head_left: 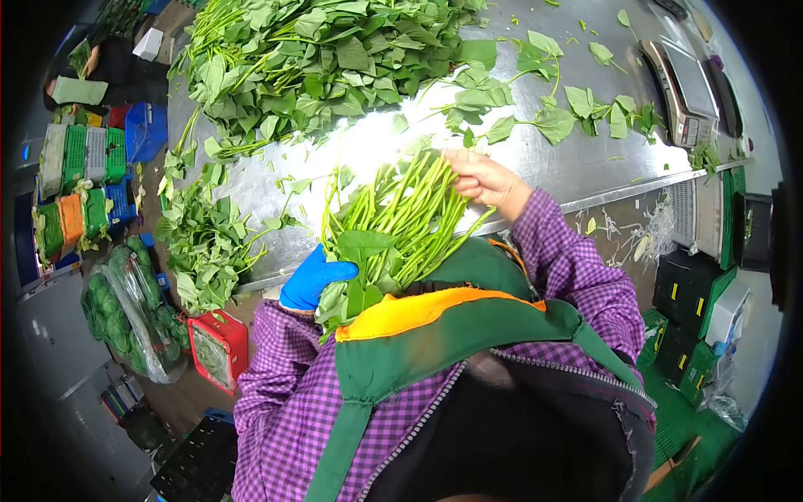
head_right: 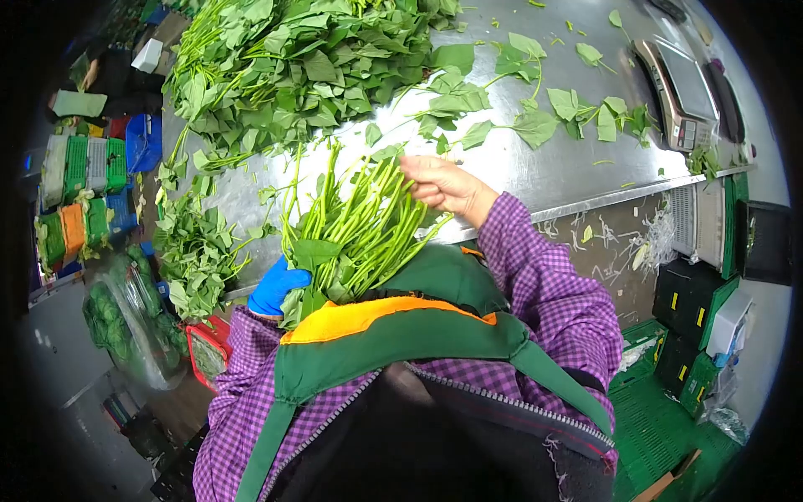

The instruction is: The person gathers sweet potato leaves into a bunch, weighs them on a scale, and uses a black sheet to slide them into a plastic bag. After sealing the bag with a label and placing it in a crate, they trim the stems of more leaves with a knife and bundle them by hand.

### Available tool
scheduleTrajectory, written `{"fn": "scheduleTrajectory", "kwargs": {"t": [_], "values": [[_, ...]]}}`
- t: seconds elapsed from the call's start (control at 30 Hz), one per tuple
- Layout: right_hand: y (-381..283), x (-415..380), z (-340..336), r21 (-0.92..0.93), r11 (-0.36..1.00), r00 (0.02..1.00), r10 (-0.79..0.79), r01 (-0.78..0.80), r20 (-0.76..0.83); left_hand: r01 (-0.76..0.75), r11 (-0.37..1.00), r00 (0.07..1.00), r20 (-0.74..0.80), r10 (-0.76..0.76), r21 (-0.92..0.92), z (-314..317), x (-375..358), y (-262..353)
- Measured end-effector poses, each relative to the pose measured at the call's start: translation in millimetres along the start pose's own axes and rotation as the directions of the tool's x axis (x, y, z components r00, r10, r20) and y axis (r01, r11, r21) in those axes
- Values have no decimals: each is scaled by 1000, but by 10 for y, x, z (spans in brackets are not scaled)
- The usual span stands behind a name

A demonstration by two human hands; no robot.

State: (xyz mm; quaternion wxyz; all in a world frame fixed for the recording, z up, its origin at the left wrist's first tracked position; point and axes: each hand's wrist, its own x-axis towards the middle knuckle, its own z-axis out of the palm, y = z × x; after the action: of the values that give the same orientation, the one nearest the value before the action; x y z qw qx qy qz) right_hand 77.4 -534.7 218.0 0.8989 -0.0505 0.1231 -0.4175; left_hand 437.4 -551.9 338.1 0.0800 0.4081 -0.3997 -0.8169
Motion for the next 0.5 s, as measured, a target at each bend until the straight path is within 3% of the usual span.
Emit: {"fn": "scheduleTrajectory", "kwargs": {"t": [0.07, 0.1, 0.17, 0.2, 0.27, 0.33, 0.37, 0.4, 0.47, 0.5], "values": [[-207, -38, -17, -179, 975, 920, -186, 130, -345, -20, 999, 999, 24, 21, -35, 0, 12, 11], [-331, -48, -108, -181, 975, 921, -186, 129, -342, -23, 998, 999, 29, 25, -52, 20, 7, 28], [-515, -58, -259, -102, 952, 901, -308, 290, -306, -27, 997, 999, 32, 29, -66, 22, 2, 36], [-484, -19, -50, -101, 950, 900, -311, 295, -305, -14, 998, 999, 46, 17, -55, 7, 17, 41], [-361, 182, 634, -526, 846, 921, -274, 94, -277, -1, 999, 998, 64, 4, -43, 13, 58, 63], [-343, 433, 607, -622, 782, 998, 11, -43, -56, 54, 998, 994, 92, -58, 43, 27, 84, 121], [-288, 597, 622, -672, 728, 987, 158, -140, -35, 53, 997, 995, 88, -57, 48, 56, 74, 164], [-238, 638, 822, -771, 636, 984, 157, -37, 82, 57, 998, 994, 92, -60, 33, 104, 64, 214], [-281, 681, 1074, -902, 406, 974, 217, -148, -62, 57, 998, 994, 89, -58, 14, 129, 48, 230], [-295, 710, 989, -904, 402, 973, 225, -147, -58, 46, 998, 995, 87, -42, -41, 119, 38, 201]]}}
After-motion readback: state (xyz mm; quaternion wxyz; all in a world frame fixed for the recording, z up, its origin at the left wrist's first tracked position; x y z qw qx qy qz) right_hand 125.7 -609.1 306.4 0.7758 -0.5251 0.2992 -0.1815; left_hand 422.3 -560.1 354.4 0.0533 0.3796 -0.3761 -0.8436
